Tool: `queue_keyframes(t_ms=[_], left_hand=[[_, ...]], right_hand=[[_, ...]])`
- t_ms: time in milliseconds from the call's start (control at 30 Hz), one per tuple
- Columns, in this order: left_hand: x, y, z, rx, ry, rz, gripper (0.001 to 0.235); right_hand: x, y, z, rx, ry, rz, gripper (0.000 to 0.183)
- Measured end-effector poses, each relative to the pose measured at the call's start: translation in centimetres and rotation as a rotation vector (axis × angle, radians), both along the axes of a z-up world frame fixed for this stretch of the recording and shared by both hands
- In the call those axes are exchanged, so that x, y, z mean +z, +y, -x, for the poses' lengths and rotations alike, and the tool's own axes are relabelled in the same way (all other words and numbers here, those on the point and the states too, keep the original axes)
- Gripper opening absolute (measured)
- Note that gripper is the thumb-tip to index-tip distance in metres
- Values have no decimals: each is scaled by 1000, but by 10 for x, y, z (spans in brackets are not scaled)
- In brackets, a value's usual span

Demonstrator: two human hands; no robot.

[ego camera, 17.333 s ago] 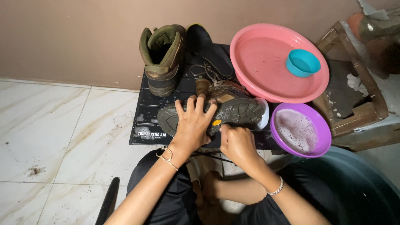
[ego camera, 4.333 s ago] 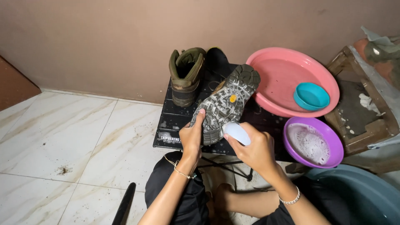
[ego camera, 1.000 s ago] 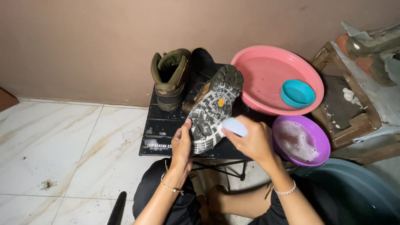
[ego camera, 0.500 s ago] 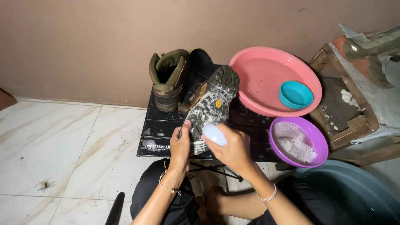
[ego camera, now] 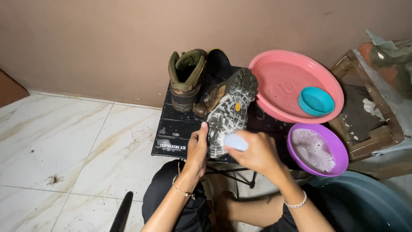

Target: The person scrubs the sole of a hiking boot with a brush and soapy water. They pour water from a small cup onto the boot and continue scrubbing the sole and sides with the brush.

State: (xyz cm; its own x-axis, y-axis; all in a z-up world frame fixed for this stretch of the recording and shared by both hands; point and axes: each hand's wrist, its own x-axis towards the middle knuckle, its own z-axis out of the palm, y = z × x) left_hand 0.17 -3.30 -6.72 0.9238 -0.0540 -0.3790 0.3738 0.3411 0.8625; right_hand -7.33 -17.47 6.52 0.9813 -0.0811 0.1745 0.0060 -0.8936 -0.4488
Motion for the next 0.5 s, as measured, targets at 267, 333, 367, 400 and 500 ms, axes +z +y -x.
queue_keyframes(t_ms=[267, 333, 367, 400, 500], left_hand=[[48, 4, 15, -58, 106, 156, 62], [66, 13, 20, -50, 122, 172, 63], [84, 18, 28, -143, 96, 177, 74], [102, 23, 37, -236, 71, 182, 87], [63, 10, 17, -149, 150, 199, 72]], right_hand=[[-20, 23, 1, 80, -124, -9, 29], [-9, 14, -5, 149, -70, -30, 29], [-8, 9, -10, 70, -140, 28, 29], [-6, 3, -14, -7, -210, 87, 31], [-22, 23, -13, 132, -472, 189, 25]])
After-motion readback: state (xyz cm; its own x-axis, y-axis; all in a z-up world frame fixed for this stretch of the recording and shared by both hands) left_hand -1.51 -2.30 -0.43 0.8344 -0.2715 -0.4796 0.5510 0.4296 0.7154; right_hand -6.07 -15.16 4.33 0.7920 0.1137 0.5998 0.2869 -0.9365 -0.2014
